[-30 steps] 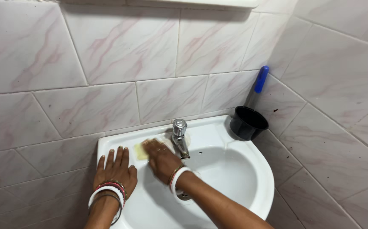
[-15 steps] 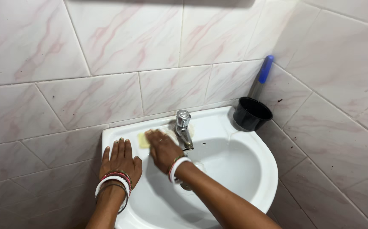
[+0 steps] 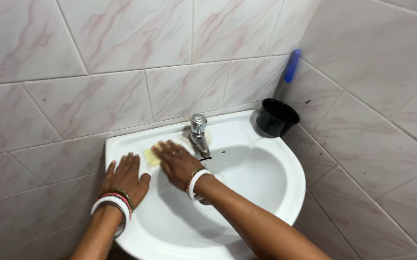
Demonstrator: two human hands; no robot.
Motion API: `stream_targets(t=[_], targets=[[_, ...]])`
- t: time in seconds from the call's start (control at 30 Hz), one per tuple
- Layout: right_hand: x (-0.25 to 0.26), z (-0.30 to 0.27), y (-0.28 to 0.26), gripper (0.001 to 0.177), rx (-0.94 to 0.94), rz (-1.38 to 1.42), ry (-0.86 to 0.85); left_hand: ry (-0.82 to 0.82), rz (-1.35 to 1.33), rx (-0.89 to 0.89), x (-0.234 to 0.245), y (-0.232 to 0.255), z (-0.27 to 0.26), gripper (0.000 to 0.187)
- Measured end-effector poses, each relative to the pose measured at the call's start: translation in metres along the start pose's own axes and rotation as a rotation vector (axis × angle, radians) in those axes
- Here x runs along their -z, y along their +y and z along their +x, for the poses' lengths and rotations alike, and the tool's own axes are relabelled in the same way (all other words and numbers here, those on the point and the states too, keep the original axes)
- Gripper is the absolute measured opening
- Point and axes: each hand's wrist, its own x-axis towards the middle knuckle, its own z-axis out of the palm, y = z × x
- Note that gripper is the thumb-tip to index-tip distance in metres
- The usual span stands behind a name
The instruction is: The person scrubs the surface of a white bathroom sink using a yellow sponge. They clean around the faucet, the basin, and the drain area while wearing multiple bangles on both wrists.
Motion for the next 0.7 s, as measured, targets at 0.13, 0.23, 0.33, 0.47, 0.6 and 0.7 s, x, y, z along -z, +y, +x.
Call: stream_targets(t=[0.13, 0.23, 0.33, 0.47, 0.6, 0.7], targets=[[-0.011, 0.028, 0.005, 0.055, -0.037, -0.018, 0.008, 0.137, -0.163, -0.027, -0.006, -0.003, -0.005, 0.074], [-0.021, 0.045, -0.007, 0.057, 0.036, -0.031, 0.006, 0.265, -0.348, -0.057, -0.002, -0.008, -0.007, 0.077], [-0.028, 0.049, -0.034, 0.054, 0.189, -0.057, 0.007, 0.312, -0.569, -0.064, 0.005, -0.008, -0.010, 0.076], [-0.019, 0.016, -0.064, 0.042, 0.171, 0.070, -0.147, 0.311, -0.761, -0.031, 0.020, -0.006, -0.017, 0.077], [-0.017, -0.002, -0.069, 0.045, 0.303, 0.186, -0.069, 0.283, -0.808, 0.010, 0.023, -0.002, -0.025, 0.083], [-0.018, -0.001, -0.069, 0.046, 0.322, 0.161, -0.081, 0.300, -0.821, -0.042, 0.026, -0.002, -0.027, 0.085]])
